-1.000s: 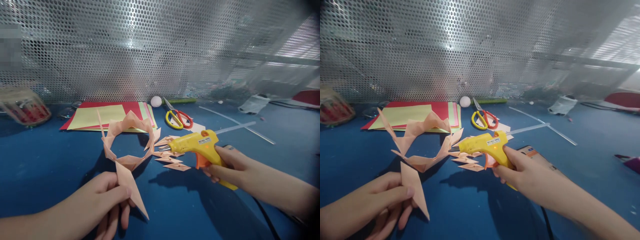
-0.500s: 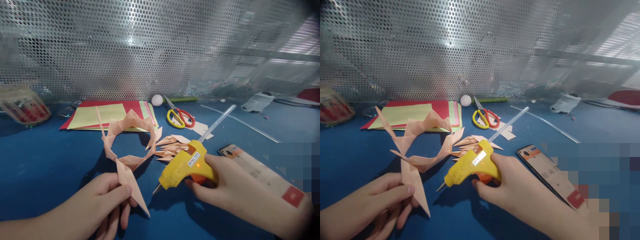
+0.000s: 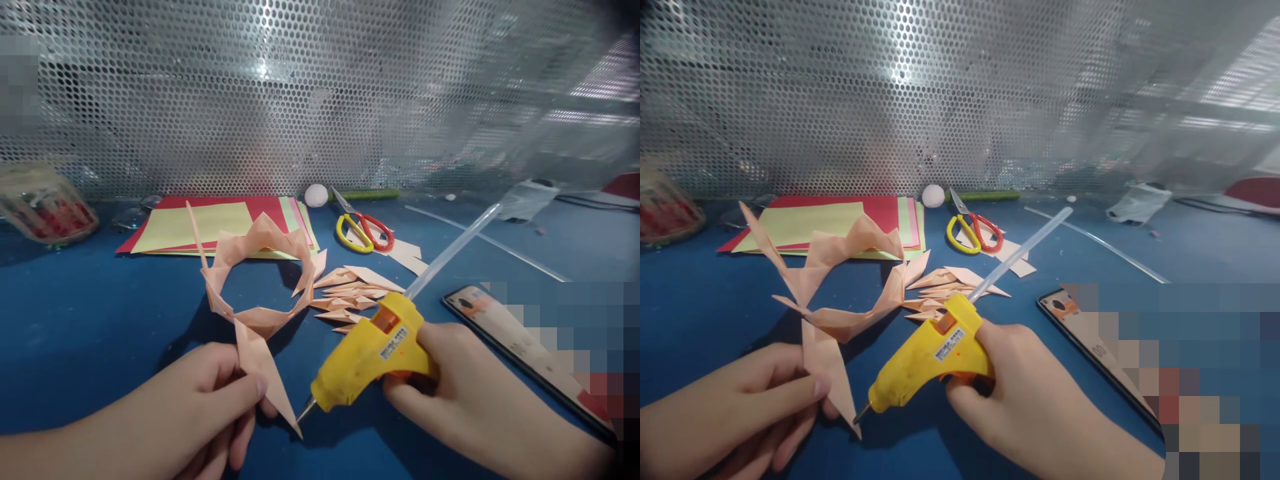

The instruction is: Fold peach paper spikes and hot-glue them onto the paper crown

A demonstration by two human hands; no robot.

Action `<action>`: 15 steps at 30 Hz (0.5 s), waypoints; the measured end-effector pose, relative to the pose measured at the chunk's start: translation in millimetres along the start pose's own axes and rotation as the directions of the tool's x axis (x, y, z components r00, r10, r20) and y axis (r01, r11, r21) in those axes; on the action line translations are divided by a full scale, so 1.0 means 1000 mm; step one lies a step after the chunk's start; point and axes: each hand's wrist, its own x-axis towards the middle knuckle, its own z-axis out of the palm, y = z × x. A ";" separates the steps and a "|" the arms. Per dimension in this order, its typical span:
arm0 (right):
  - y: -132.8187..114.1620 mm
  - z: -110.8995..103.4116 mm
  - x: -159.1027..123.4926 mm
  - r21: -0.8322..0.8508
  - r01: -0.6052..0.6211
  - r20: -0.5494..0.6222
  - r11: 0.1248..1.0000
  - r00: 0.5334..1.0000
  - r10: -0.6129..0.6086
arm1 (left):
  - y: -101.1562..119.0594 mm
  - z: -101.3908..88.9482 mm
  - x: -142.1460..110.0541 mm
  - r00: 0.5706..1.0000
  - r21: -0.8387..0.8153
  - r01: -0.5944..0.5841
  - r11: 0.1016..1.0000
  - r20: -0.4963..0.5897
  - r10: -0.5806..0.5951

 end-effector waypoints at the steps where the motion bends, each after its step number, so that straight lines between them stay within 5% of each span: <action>1: 0.000 0.000 0.000 -0.019 0.018 -0.005 1.000 1.000 -0.018 | 0.001 0.000 0.000 1.000 0.004 0.008 1.000 0.000 -0.008; 15: 0.000 0.000 -0.002 -0.035 0.055 0.002 0.998 0.999 -0.055 | -0.009 -0.003 0.003 1.000 0.017 -0.003 1.000 -0.007 0.003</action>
